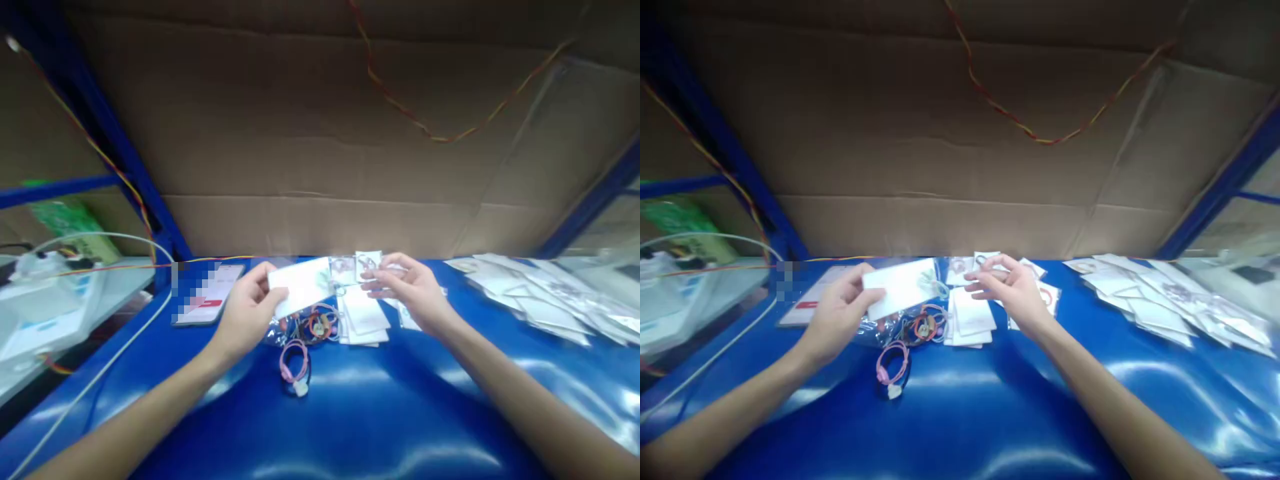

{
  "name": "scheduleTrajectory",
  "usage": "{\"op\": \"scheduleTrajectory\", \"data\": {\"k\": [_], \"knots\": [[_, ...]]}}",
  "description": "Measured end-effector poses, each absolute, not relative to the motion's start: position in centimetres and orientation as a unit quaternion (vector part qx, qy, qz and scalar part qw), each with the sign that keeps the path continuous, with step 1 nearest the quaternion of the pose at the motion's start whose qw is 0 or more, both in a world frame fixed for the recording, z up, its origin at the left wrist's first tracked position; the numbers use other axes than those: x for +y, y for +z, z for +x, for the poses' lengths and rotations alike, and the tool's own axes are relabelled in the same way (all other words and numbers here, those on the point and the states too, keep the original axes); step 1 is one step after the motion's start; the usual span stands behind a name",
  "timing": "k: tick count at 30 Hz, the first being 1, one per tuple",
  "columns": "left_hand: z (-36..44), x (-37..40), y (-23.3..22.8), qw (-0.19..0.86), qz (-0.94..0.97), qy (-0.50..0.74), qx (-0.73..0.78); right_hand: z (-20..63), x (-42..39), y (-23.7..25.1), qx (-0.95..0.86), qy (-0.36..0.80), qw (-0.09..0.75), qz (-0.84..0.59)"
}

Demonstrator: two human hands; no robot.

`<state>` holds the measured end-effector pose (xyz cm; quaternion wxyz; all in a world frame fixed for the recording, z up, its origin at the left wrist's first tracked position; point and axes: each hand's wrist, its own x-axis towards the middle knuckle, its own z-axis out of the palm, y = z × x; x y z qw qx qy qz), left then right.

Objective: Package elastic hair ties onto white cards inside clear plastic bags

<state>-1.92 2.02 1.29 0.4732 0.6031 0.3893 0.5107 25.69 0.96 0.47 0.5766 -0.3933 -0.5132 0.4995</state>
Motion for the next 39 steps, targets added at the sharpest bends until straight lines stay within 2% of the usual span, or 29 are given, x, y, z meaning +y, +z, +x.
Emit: {"op": "scheduleTrajectory", "data": {"k": [4,8,11,13,15,18,21,23,25,29,32,35,37,39], "knots": [[-2.7,2.9,1.8,0.410,0.540,0.647,0.351,24.5,0.4,-0.2,-0.546,0.506,0.562,-0.361],[-3.1,3.6,2.1,0.379,0.488,0.717,0.324,24.3,-0.4,0.3,-0.609,0.386,0.597,-0.351],[-3.2,3.7,1.8,0.364,0.488,0.724,0.322,24.2,-1.3,0.7,-0.746,0.276,0.504,-0.338],[-3.2,3.7,1.5,0.357,0.496,0.722,0.325,24.0,-1.8,0.8,-0.796,0.242,0.448,-0.327],[-3.3,3.7,1.3,0.356,0.502,0.718,0.327,23.8,-1.9,0.8,-0.789,0.235,0.457,-0.336],[-3.2,3.4,1.4,0.368,0.515,0.700,0.330,24.1,-1.4,0.8,-0.715,0.268,0.539,-0.355],[-2.8,2.7,1.8,0.393,0.555,0.654,0.332,24.9,-0.5,1.2,-0.598,0.398,0.621,-0.314],[-2.3,2.0,2.0,0.424,0.583,0.609,0.331,25.4,-0.2,1.4,-0.555,0.484,0.607,-0.298],[-1.6,1.3,1.9,0.467,0.601,0.562,0.324,25.4,-0.3,1.5,-0.563,0.516,0.557,-0.328],[-0.3,0.2,1.0,0.552,0.607,0.479,0.311,24.4,-0.7,1.1,-0.615,0.447,0.479,-0.438],[-0.2,0.0,0.6,0.562,0.640,0.422,0.310,24.2,-0.5,0.8,-0.624,0.408,0.484,-0.458],[-0.8,0.1,0.9,0.488,0.737,0.373,0.282,25.3,0.3,1.0,-0.616,0.354,0.504,-0.491],[-1.5,0.5,1.3,0.377,0.812,0.349,0.277,26.5,0.8,1.2,-0.666,0.276,0.446,-0.531],[-2.3,1.2,1.4,0.219,0.871,0.326,0.297,27.6,1.2,1.3,-0.729,0.208,0.354,-0.548]]}}
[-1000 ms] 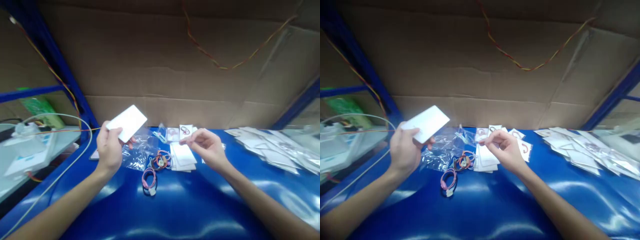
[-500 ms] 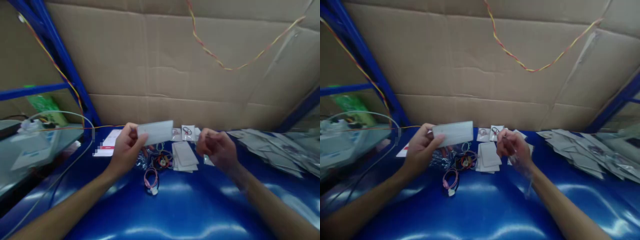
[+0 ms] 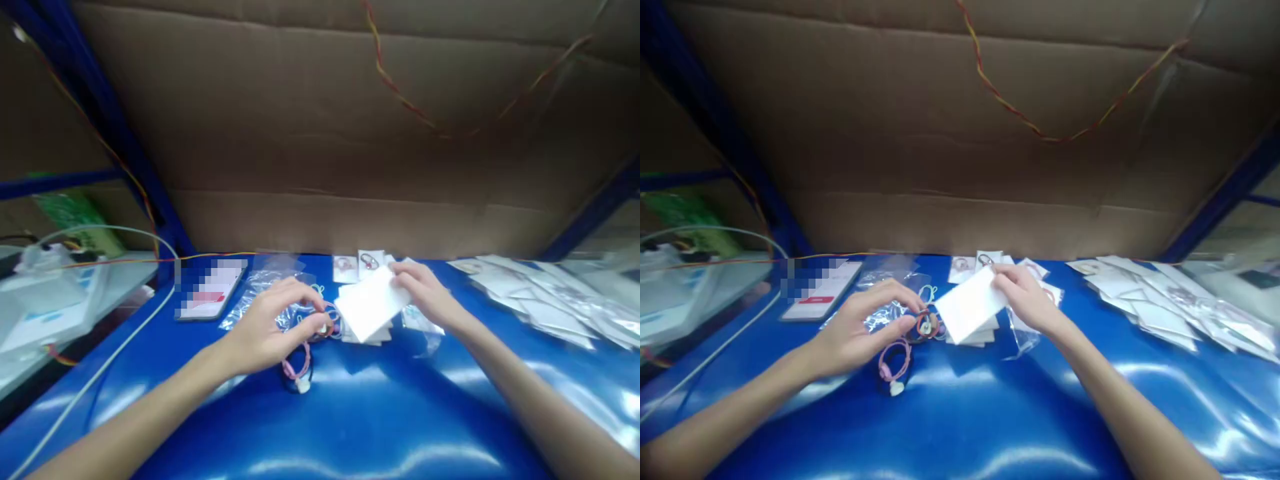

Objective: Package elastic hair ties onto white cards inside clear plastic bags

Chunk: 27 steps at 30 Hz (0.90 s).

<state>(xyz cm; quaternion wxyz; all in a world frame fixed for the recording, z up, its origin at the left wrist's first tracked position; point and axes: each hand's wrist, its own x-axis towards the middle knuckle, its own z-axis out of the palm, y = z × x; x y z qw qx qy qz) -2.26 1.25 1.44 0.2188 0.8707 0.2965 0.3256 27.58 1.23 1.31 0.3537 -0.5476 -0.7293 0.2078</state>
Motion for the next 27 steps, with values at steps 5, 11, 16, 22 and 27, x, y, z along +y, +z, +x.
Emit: {"op": "scheduleTrajectory", "data": {"k": [5,11,16,22,27], "knots": [[-3.9,4.0,0.1,-0.077,0.916,0.231,0.318,28.7,1.8,1.3,-0.798,0.141,0.207,-0.549],[-3.6,4.7,-1.0,-0.154,0.920,0.150,0.328,27.7,2.7,0.7,-0.813,0.016,0.135,-0.566],[-3.5,4.6,-0.7,-0.174,0.916,0.135,0.335,26.8,2.9,0.2,-0.811,-0.054,0.130,-0.568],[-3.3,5.1,-0.8,-0.176,0.923,0.149,0.307,26.2,1.7,0.7,-0.815,-0.047,0.233,-0.529],[-2.7,5.6,-1.4,-0.160,0.934,0.112,0.298,26.7,1.0,1.4,-0.776,0.094,0.340,-0.524]]}}
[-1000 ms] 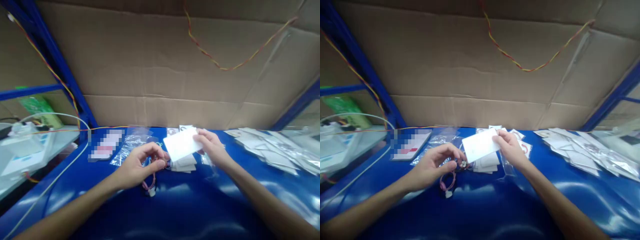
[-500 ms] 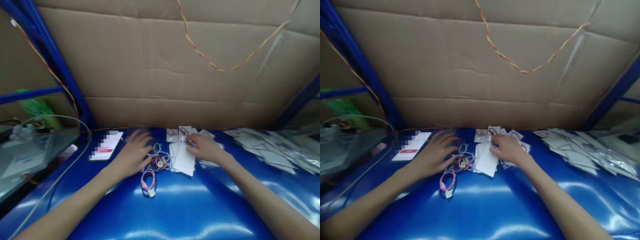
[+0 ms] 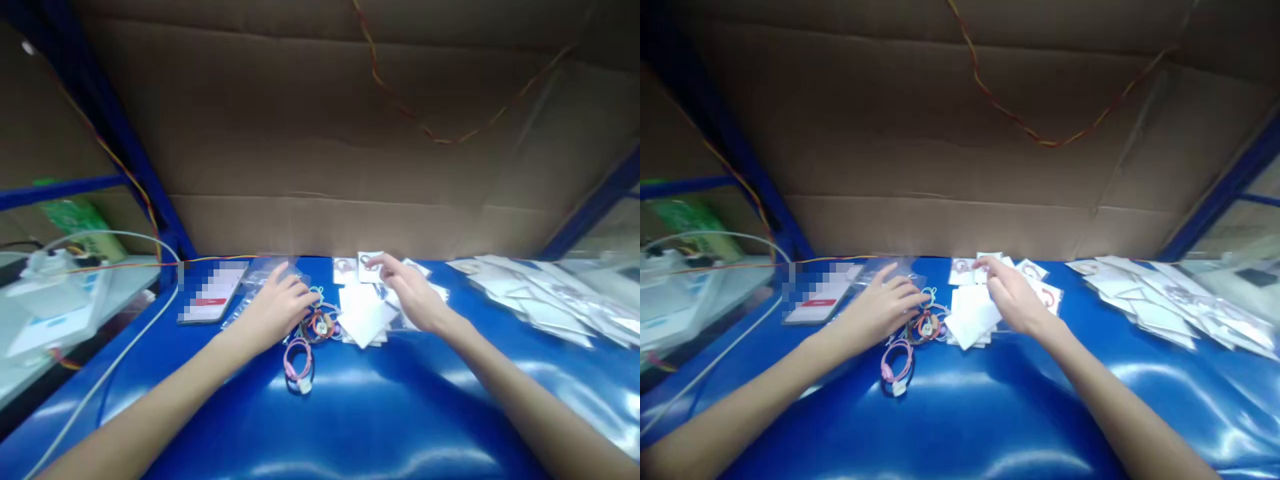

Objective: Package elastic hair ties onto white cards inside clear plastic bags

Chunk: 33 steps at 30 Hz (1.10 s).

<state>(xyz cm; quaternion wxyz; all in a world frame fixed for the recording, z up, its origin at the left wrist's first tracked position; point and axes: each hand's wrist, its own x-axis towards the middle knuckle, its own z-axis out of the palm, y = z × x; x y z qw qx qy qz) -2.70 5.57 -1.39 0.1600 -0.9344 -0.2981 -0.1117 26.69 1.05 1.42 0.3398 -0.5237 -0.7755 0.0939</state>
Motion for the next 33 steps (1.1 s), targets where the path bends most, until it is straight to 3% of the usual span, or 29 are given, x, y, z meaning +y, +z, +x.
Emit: {"op": "scheduleTrajectory", "data": {"k": [6,12,15,18,20,23,26,33], "knots": [[-2.3,4.6,-0.4,0.097,-0.934,-0.174,-0.296,28.0,1.2,2.3,-0.661,0.351,0.457,-0.481],[-0.2,0.7,1.2,-0.272,-0.858,-0.293,-0.322,24.8,-0.7,2.1,-0.668,0.480,0.418,-0.384],[0.7,-0.2,1.0,-0.325,-0.838,-0.270,-0.344,23.6,-1.2,1.6,-0.664,0.469,0.440,-0.381],[0.2,0.6,1.0,-0.274,-0.824,-0.313,-0.384,24.2,-0.5,1.3,-0.648,0.404,0.500,-0.408],[-0.8,2.0,1.6,-0.175,-0.806,-0.388,-0.411,25.3,0.2,1.1,-0.658,0.305,0.521,-0.451],[-2.7,5.0,3.2,0.056,-0.818,-0.371,-0.436,27.3,1.4,0.7,-0.706,0.122,0.474,-0.512],[-3.4,8.1,4.4,0.171,-0.824,-0.287,-0.457,28.7,2.2,0.0,-0.744,0.011,0.395,-0.539],[0.2,12.4,3.0,0.149,-0.861,-0.146,-0.463,29.3,3.2,-1.3,-0.772,-0.029,0.339,-0.536]]}}
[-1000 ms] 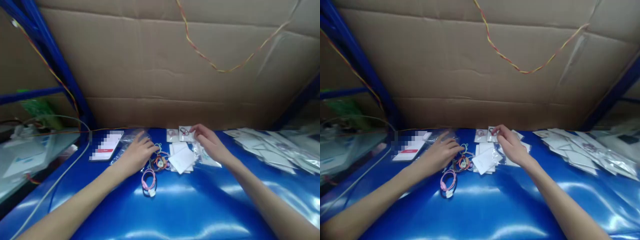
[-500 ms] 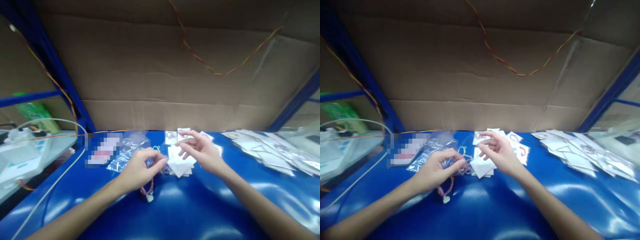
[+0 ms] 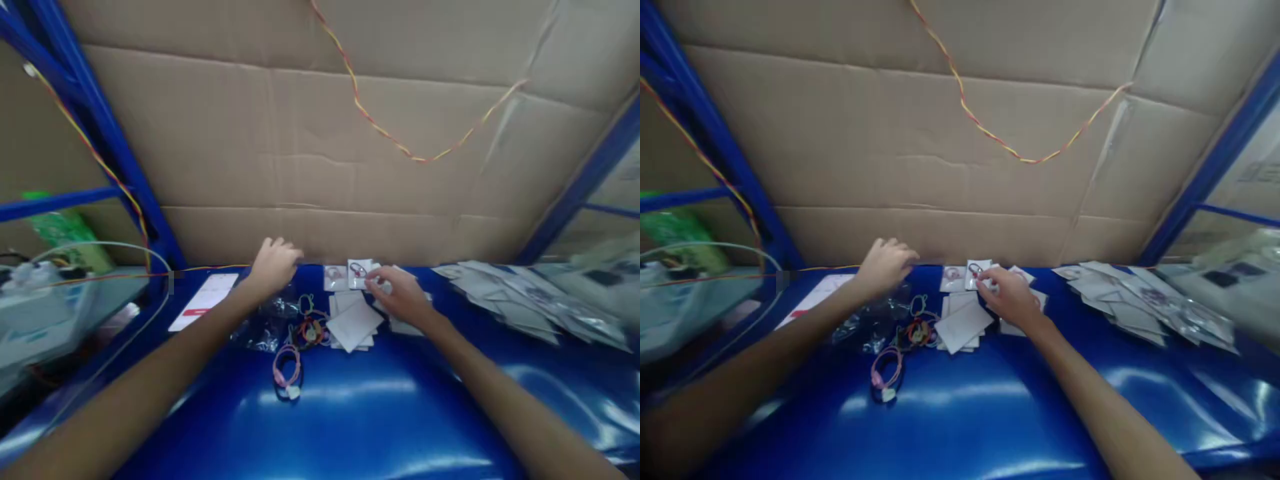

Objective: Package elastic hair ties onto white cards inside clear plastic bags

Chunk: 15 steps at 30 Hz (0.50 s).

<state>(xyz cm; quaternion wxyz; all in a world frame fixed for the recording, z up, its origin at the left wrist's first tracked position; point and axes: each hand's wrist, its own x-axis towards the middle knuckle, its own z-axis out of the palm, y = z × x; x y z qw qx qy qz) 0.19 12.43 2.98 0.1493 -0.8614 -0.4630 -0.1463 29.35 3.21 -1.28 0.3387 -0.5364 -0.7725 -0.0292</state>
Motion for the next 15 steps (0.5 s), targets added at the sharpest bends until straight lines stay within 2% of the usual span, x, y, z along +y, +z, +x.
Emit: {"op": "scheduleTrajectory", "data": {"k": [6,15], "knots": [[1.4,14.5,3.3,0.081,-0.857,-0.082,-0.503,29.6,3.4,-1.4,-0.796,-0.049,0.275,-0.537],[6.3,12.2,2.7,0.034,-0.908,-0.139,-0.393,30.0,5.2,-2.5,-0.814,-0.096,0.169,-0.548]]}}
